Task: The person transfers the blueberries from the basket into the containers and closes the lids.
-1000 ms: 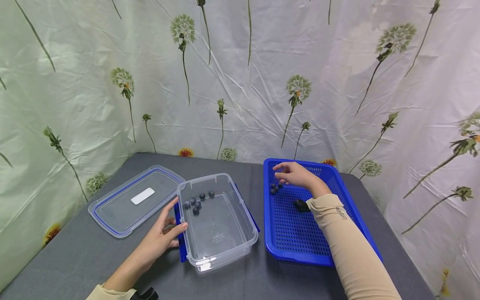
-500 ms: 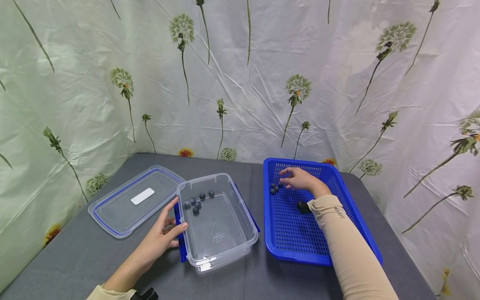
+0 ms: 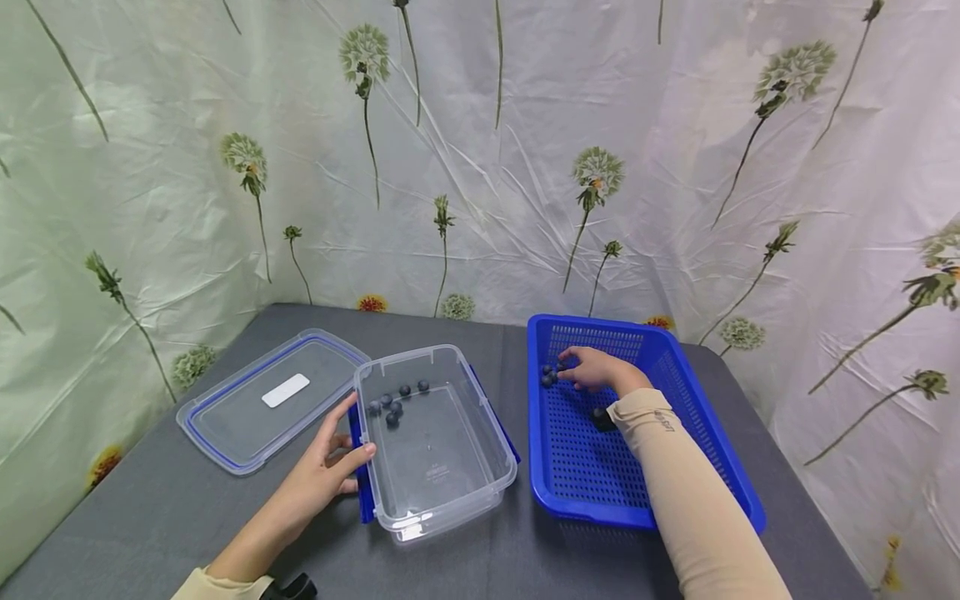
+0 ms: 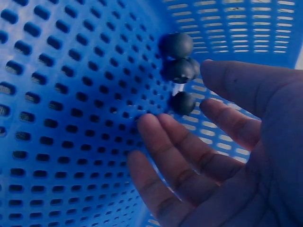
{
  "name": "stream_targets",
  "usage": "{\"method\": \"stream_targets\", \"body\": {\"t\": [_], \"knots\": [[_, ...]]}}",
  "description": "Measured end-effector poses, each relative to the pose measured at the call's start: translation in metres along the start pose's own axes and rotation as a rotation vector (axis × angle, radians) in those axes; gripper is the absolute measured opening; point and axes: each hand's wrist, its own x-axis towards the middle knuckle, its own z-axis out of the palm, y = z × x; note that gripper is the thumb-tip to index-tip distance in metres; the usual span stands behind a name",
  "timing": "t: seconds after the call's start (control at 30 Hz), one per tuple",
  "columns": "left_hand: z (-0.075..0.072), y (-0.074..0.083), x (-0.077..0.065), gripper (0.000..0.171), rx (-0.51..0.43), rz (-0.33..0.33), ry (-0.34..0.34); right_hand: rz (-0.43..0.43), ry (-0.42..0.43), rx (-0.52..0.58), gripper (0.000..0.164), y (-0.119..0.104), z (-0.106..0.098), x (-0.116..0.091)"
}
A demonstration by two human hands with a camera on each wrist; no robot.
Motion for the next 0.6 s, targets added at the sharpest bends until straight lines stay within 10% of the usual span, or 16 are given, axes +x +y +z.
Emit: {"method": "stream_targets", "body": {"t": [0.6], "knots": [[-0.002,-0.001,0.000,0.089,-0.005,0.007,-0.005,-0.001,0.036,-0.013,0.042,0.004,0.008,0.011]]}}
